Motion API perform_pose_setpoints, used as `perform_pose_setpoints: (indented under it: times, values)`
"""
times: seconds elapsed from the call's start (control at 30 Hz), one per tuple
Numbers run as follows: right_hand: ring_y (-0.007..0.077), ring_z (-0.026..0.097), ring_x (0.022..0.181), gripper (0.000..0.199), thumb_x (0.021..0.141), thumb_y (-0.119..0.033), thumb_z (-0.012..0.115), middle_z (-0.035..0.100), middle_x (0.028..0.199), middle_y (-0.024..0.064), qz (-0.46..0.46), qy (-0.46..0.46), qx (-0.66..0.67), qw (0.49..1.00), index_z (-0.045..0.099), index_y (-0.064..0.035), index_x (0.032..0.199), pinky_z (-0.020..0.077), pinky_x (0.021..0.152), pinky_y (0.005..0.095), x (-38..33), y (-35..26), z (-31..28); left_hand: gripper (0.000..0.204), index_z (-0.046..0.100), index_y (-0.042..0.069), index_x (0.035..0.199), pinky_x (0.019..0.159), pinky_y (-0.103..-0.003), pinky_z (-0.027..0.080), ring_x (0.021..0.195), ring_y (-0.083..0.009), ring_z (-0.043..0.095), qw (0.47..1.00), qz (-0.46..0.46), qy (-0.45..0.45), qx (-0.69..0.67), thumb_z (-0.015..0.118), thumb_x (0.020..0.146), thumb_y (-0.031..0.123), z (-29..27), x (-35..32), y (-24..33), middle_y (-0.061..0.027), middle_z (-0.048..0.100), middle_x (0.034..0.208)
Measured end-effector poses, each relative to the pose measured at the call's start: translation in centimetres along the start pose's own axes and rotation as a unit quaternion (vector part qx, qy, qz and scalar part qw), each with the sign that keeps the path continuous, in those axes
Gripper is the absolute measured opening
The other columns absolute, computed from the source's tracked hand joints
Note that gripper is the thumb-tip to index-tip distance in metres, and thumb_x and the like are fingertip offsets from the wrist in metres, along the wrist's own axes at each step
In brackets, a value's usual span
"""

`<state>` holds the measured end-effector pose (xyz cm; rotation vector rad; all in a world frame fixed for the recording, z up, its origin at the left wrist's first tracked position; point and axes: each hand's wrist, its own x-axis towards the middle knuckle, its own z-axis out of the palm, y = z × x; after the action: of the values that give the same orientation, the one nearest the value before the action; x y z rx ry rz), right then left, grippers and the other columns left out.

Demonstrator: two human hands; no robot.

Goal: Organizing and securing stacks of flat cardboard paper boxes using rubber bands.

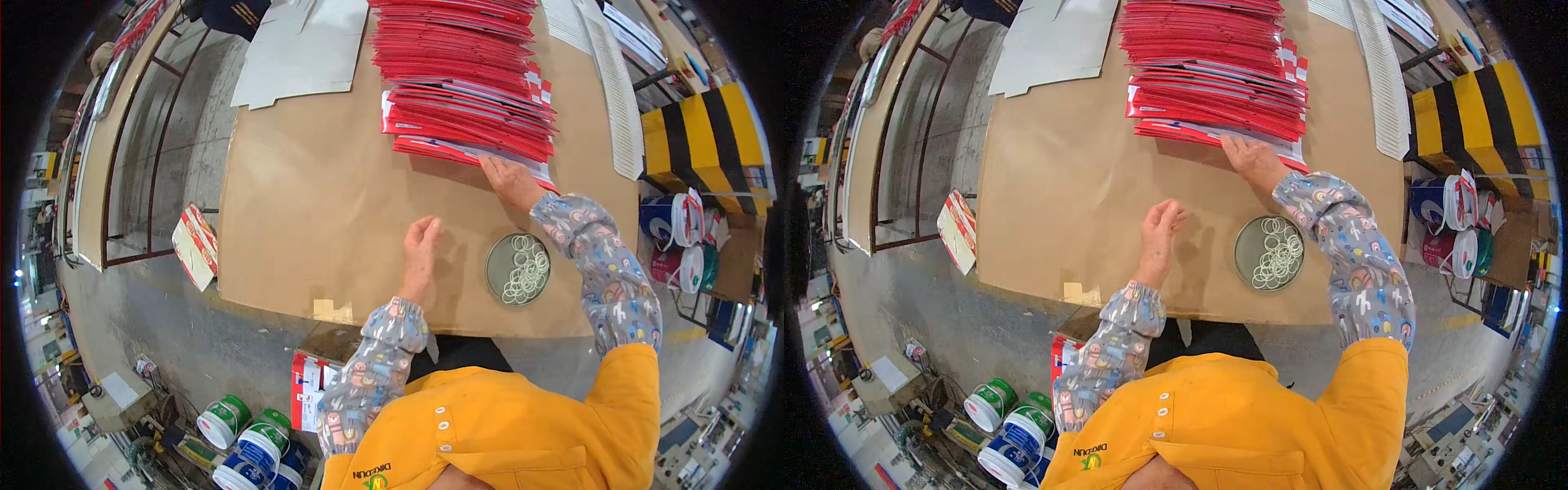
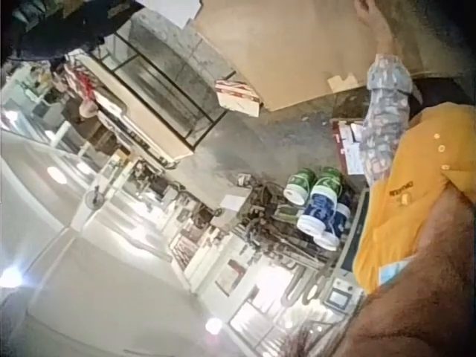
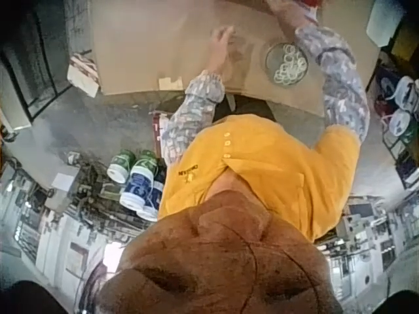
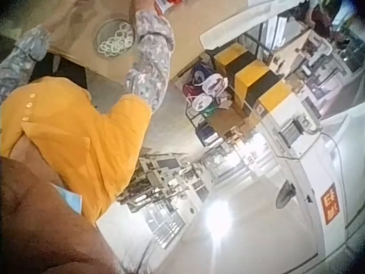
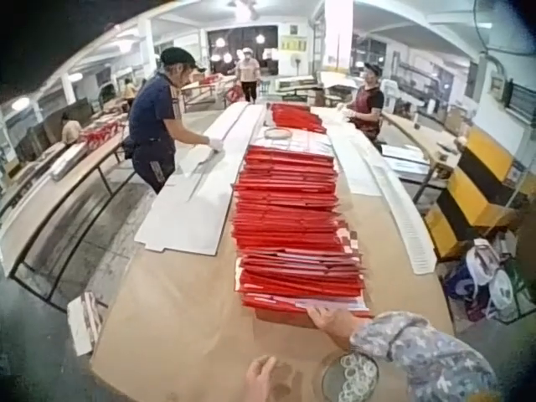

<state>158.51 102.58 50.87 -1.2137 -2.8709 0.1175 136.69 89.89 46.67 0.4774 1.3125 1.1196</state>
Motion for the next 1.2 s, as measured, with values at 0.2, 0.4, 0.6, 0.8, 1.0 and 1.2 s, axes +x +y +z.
perform_pose_setpoints:
  times: [0.2, 0.4, 0.6, 0.8, 1.0, 1.2]
  values:
    - [0.0257, 0.063, 0.071, 0.022, 0.08, -0.012, 0.054, 0.059, 0.078, 0.0093, -0.038, 0.103, 0.113, 0.988, 0.051, -0.0016, 0.099, 0.0518, 0.057, 0.0384, 3.4, -8.5, -0.8, 0.036, 0.06, 0.004, 0.098, 0.066, -0.026, 0.046, 0.079, -0.0121, 0.059, 0.983, -0.106, 0.01, -0.151, 0.066, 0.087, 0.037, 3.6, 4.2, 5.2, -0.0016, 0.062, 0.09]
    - [0.034, 0.056, 0.105, 0.066, 0.069, -0.03, 0.074, 0.057, 0.117, 0.0158, 0.061, 0.114, 0.19, 0.973, 0.049, -0.0033, 0.124, 0.0421, 0.093, 0.0448, 4.7, -6.8, -1.6, 0.037, 0.055, -0.007, 0.116, 0.078, -0.032, 0.051, 0.093, -0.021, 0.063, 0.978, -0.088, 0.111, -0.154, 0.06, 0.084, 0.012, -2.8, 5.5, 3.9, -0.0119, 0.063, 0.106]
    - [0.0334, 0.038, 0.127, 0.102, 0.061, -0.041, 0.082, 0.042, 0.136, 0.0157, 0.169, 0.113, -0.103, 0.974, 0.031, -0.0043, 0.141, 0.0329, 0.103, 0.0501, 9.0, 7.2, -2.9, 0.045, 0.049, -0.006, 0.123, 0.084, -0.033, 0.051, 0.097, -0.0214, 0.062, 0.973, -0.081, 0.128, -0.174, 0.062, 0.082, 0.008, -11.1, 3.0, 2.5, -0.0137, 0.061, 0.111]
    - [0.0345, 0.055, 0.106, 0.102, 0.062, -0.034, 0.083, 0.051, 0.118, 0.017, 0.154, -0.056, -0.07, 0.984, 0.027, -0.0048, 0.142, 0.0465, 0.085, 0.0463, 10.9, 10.9, -3.2, 0.047, 0.049, -0.005, 0.124, 0.086, -0.035, 0.051, 0.1, -0.0232, 0.061, 0.956, -0.065, 0.188, -0.214, 0.063, 0.08, 0.006, -14.2, 1.8, 0.6, -0.0135, 0.06, 0.114]
    - [0.0386, 0.061, 0.092, 0.076, 0.071, -0.033, 0.075, 0.061, 0.106, 0.0205, 0.079, -0.074, 0.043, 0.993, 0.041, -0.0059, 0.133, 0.0487, 0.08, 0.0465, 10.2, 13.4, -1.5, 0.047, 0.048, -0.005, 0.124, 0.087, -0.036, 0.05, 0.1, -0.0235, 0.061, 0.951, -0.056, 0.197, -0.23, 0.062, 0.081, 0.007, -13.7, 1.4, 0.9, -0.0135, 0.06, 0.115]
    - [0.039, 0.062, 0.086, 0.036, 0.081, -0.031, 0.065, 0.065, 0.086, 0.0193, 0.08, -0.095, 0.048, 0.991, 0.06, -0.0049, 0.106, 0.0478, 0.075, 0.0489, 12.9, 16.2, -3.4, 0.043, 0.052, -0.006, 0.12, 0.086, -0.034, 0.05, 0.096, -0.0228, 0.063, 0.949, -0.045, 0.217, -0.224, 0.063, 0.081, 0.008, -13.0, 0.6, 0.7, -0.0141, 0.062, 0.111]
